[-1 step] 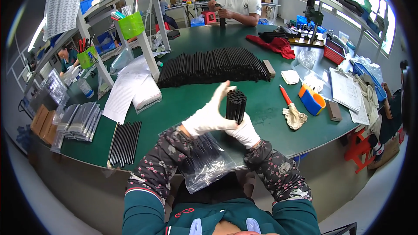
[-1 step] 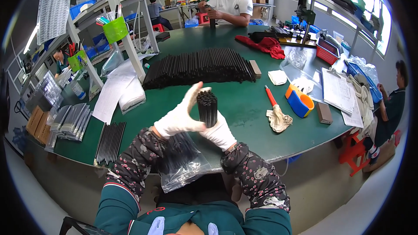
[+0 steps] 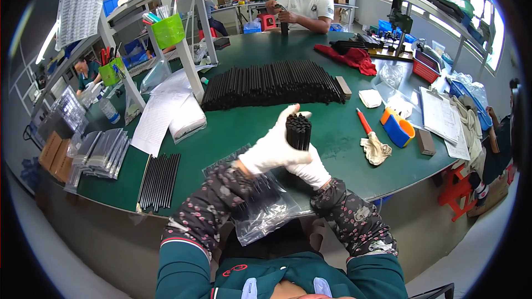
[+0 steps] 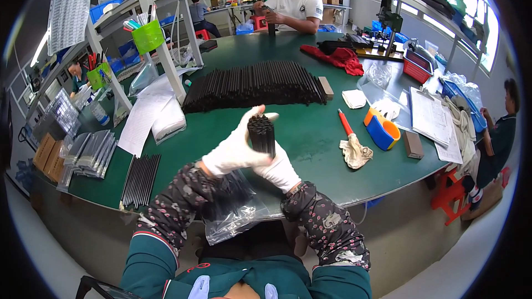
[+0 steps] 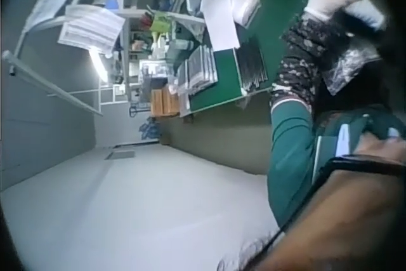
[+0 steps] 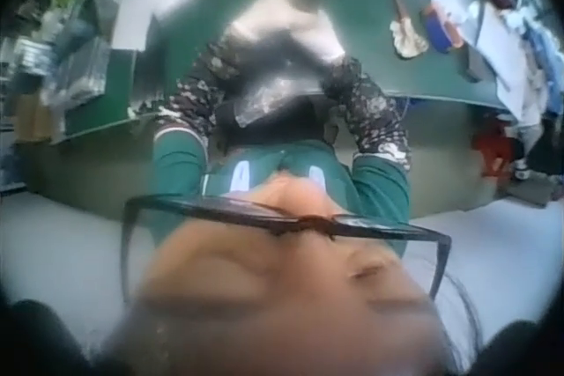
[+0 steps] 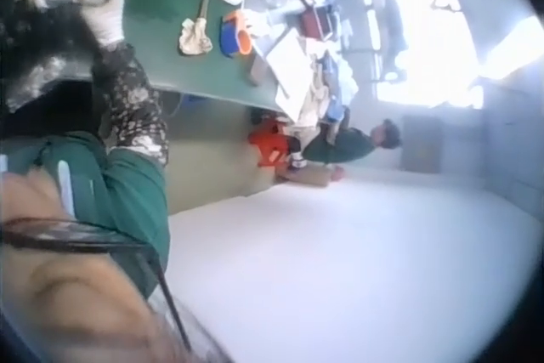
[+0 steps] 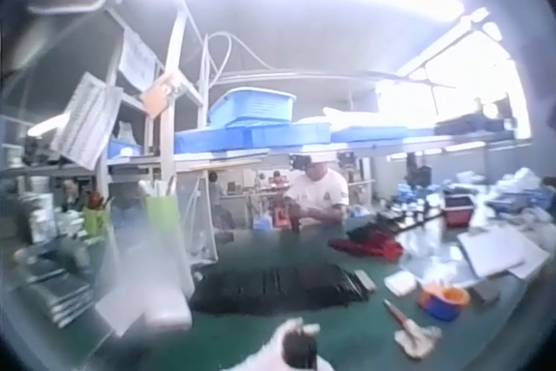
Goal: Cleaning small black rods with a cloth and packing them into plastic bags.
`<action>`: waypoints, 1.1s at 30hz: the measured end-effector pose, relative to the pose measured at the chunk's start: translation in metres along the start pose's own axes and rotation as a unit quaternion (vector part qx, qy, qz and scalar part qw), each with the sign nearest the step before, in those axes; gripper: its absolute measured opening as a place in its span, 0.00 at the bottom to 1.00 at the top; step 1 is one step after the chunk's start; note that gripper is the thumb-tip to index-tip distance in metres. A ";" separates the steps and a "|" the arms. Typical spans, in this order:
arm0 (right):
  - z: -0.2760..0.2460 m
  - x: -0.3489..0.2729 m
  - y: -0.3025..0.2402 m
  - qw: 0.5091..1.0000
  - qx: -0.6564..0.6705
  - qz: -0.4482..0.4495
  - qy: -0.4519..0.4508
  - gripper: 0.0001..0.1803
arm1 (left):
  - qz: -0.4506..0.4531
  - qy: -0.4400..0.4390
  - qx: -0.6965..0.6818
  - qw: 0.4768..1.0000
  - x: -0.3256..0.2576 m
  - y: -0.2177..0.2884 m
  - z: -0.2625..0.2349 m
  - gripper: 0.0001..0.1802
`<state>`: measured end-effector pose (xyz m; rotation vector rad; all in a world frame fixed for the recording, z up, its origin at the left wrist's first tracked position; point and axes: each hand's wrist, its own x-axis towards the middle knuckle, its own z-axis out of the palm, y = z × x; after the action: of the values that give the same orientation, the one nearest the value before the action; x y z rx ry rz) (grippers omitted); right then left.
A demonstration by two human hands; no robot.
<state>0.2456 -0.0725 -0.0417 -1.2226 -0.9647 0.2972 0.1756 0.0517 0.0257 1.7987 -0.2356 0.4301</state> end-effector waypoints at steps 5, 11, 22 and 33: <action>0.002 -0.004 0.008 0.998 -0.064 0.012 -0.015 0.26 | -0.001 0.133 -0.064 0.989 0.013 -0.011 0.036 0.33; -0.034 0.005 -0.040 0.953 -0.044 0.179 -0.241 0.38 | 0.095 0.185 0.018 0.978 0.013 -0.013 0.044 0.15; -0.019 0.069 -0.129 0.830 -0.519 -0.028 -0.201 0.13 | 0.157 0.037 0.332 0.930 0.032 -0.034 0.074 0.10; -0.113 0.105 -0.054 0.973 0.054 0.212 -0.078 0.21 | 0.119 0.133 0.036 0.983 0.030 -0.031 0.076 0.19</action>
<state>0.3771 -0.0961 0.0522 -1.3120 -0.8004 0.7843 0.2268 -0.0110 -0.0061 1.7674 -0.2502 0.8521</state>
